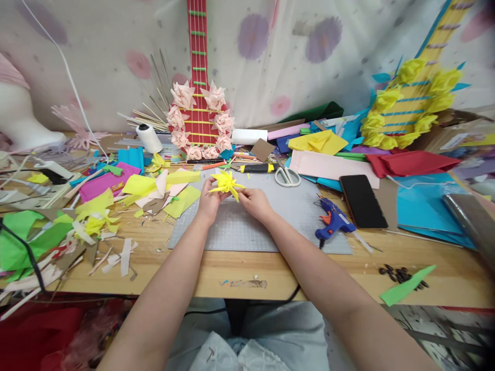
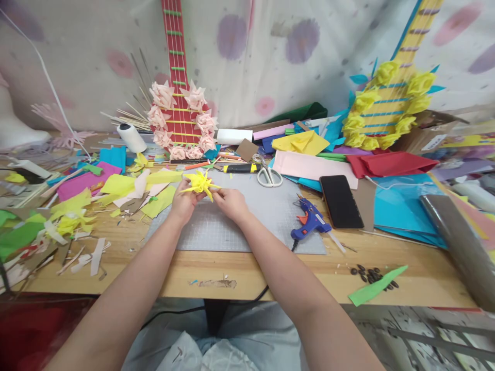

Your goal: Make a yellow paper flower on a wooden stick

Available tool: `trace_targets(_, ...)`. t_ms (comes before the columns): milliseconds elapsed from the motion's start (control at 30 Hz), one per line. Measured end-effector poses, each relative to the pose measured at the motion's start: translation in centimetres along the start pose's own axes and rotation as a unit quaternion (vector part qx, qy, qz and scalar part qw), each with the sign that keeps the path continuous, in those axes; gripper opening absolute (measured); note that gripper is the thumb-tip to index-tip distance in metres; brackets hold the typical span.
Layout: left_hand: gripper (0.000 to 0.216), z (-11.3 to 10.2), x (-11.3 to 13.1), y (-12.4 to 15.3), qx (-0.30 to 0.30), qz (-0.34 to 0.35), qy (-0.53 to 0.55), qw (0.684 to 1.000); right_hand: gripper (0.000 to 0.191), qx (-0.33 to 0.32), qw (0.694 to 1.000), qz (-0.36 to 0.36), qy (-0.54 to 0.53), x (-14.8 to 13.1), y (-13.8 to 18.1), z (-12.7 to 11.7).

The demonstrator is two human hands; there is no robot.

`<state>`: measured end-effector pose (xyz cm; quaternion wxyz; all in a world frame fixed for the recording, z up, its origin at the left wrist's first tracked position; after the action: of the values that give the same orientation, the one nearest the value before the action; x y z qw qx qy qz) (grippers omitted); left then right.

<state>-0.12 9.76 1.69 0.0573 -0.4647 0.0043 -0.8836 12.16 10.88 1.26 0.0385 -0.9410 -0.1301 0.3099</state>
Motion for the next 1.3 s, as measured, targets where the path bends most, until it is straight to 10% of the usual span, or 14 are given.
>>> trace_targets(300, 0.054, -0.5, -0.3, -0.2, -0.001, 0.017, -0.055, 0.998, 0.040, -0.079, 0.986, -0.004, -0.150, 0.3, -0.4, 1.1)
trace_targets(867, 0.019, -1.6, -0.6, 0.3, 0.103, -0.061, -0.042, 0.992, 0.044, -0.125, 0.980, -0.007, -0.155, -0.5, 0.3, 1.8)
trace_targets(1100, 0.013, -2.9, -0.8, 0.3, 0.173, -0.056, -0.049, 0.982, 0.047, 0.128, 0.991, -0.012, -0.040, -0.2, 0.4, -1.8)
trace_targets(1300, 0.015, -2.8, -0.9, 0.4, 0.180, -0.053, -0.064, 0.980, 0.029, 0.116, 0.979, -0.107, -0.132, -1.8, 0.5, -1.7)
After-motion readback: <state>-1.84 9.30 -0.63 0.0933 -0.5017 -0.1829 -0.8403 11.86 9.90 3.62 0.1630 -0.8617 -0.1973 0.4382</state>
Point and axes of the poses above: each hand's wrist, its own y-axis away from the middle knuckle, its own z-axis out of the palm, x = y × z, the point moved 8 cm from there along -y, towards the middle knuckle, and after that the axes turned 6 degrees about y, right-handed, at the moved point
